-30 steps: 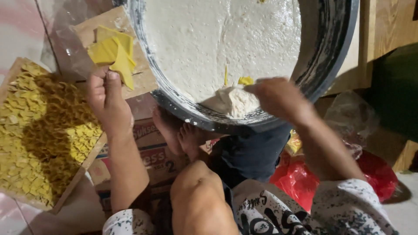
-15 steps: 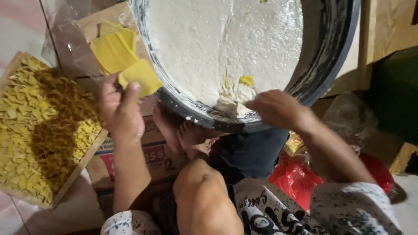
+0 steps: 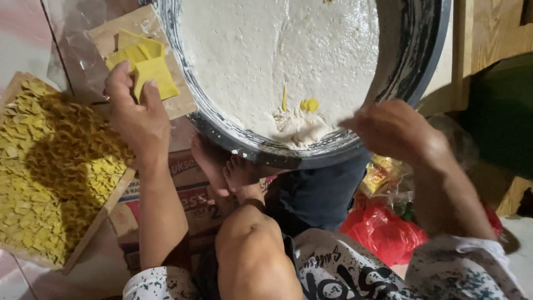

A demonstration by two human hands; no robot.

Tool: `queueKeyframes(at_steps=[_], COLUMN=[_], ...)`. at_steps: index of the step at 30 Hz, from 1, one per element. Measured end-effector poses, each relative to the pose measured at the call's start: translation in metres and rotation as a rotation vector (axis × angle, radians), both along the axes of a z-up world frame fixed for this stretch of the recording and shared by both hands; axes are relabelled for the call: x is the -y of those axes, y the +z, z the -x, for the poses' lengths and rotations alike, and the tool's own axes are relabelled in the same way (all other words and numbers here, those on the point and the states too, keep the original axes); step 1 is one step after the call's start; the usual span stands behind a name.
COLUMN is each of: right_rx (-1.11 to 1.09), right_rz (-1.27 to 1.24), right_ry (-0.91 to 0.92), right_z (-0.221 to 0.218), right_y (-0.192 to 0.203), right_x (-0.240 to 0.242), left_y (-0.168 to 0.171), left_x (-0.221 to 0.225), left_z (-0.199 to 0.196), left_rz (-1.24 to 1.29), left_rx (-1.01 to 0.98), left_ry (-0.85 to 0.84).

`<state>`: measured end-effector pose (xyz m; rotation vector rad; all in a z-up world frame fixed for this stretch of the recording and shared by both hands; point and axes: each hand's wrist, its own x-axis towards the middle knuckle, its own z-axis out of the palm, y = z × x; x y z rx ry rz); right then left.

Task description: The person prepares dumplings by placing a small amount of white filling from a large bowl onto square yellow wrappers using a fork and then folding the wrappers by hand.

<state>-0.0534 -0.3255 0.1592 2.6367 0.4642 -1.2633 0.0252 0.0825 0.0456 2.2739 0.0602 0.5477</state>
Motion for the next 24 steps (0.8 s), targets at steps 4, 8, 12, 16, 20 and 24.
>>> queueKeyframes(at_steps=[4,8,12,16,20,24], right_rx=[0.216,0.218,0.001,0.009,-0.244,-0.096], right_rz=[-0.148,-0.512,0.030,-0.269,-0.029,-0.114], right_ry=[-0.036,0.022,-0.169,-0.402,-0.227,-0.173], right_z=[0.019,0.038,-0.006,0.018,-0.004,-0.027], right_y=[-0.052,-0.061,0.000,-0.071,-0.039,0.007], right_x=[-0.026,0.027,-0.019,-0.007,0.021,0.000], left_y=[-0.006,-0.021,0.007,-0.013,-0.009,-0.011], left_x=[-0.003,-0.016,-0.011,-0.016,-0.027,-0.027], left_z=[0.001,0.000,0.002,0.011,0.013,0.007], left_rz=[0.025,-0.208,-0.193,-0.239,-0.382,-0.647], left_rx=[-0.008,0.041,0.141,0.023,-0.039,0.080], left_ry=[-0.013,0.092,-0.056,-0.206,-0.305,-0.340])
